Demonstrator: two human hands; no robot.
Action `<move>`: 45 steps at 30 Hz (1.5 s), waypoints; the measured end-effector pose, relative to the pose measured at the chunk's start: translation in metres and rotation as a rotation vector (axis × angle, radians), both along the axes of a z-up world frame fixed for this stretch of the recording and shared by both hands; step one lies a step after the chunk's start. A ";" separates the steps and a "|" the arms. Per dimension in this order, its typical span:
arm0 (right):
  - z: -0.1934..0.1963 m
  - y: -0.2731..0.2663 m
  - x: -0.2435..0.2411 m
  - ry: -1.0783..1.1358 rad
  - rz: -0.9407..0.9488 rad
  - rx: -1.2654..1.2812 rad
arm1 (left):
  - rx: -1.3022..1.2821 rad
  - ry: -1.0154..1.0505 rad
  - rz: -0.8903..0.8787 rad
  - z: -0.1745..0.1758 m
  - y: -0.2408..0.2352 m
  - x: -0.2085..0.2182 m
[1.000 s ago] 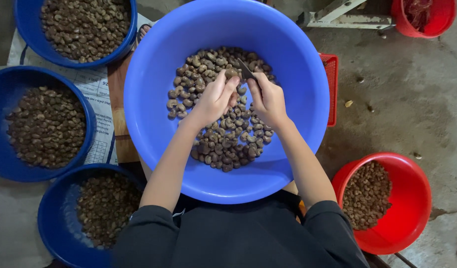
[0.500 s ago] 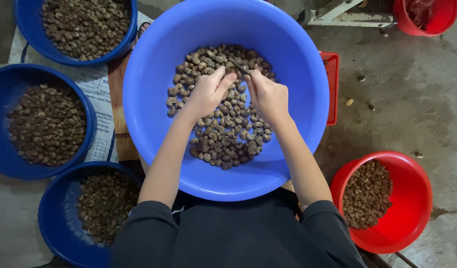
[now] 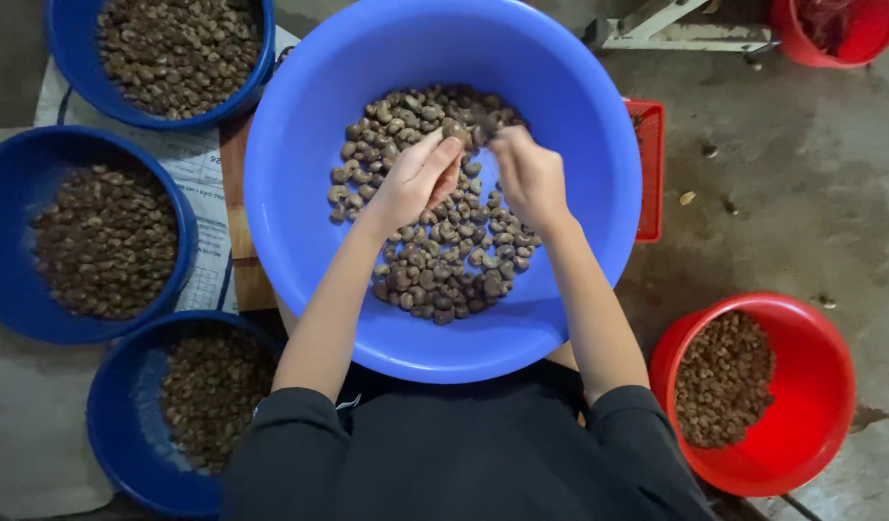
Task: The person sits with a large blue basin of cashew nuts on their lap and uses a knife to peel the outer skin off individual nuts. They pick up a nut, scrape the skin with the knife, and drop the peeled nut into a red basket to the right.
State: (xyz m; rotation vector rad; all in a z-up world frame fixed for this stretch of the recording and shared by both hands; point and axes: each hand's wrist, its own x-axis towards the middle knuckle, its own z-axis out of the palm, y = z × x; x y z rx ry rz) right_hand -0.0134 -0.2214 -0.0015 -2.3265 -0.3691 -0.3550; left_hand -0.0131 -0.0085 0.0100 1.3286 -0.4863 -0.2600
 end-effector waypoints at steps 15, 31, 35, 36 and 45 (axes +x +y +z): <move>-0.019 -0.005 0.005 -0.118 0.114 -0.038 | -0.056 -0.076 -0.050 0.023 -0.007 -0.013; 0.030 -0.051 -0.003 -0.051 -0.256 0.293 | 0.921 -0.275 -0.013 -0.039 -0.023 -0.008; 0.010 -0.109 -0.026 -0.435 -0.805 0.409 | 1.365 -0.475 0.075 -0.101 -0.034 -0.010; -0.007 -0.130 -0.041 -0.435 -0.802 0.405 | 1.362 -0.473 0.077 -0.108 -0.037 -0.002; -0.038 -0.168 -0.104 -0.259 -0.981 0.562 | 1.364 -0.171 0.263 -0.137 -0.078 0.047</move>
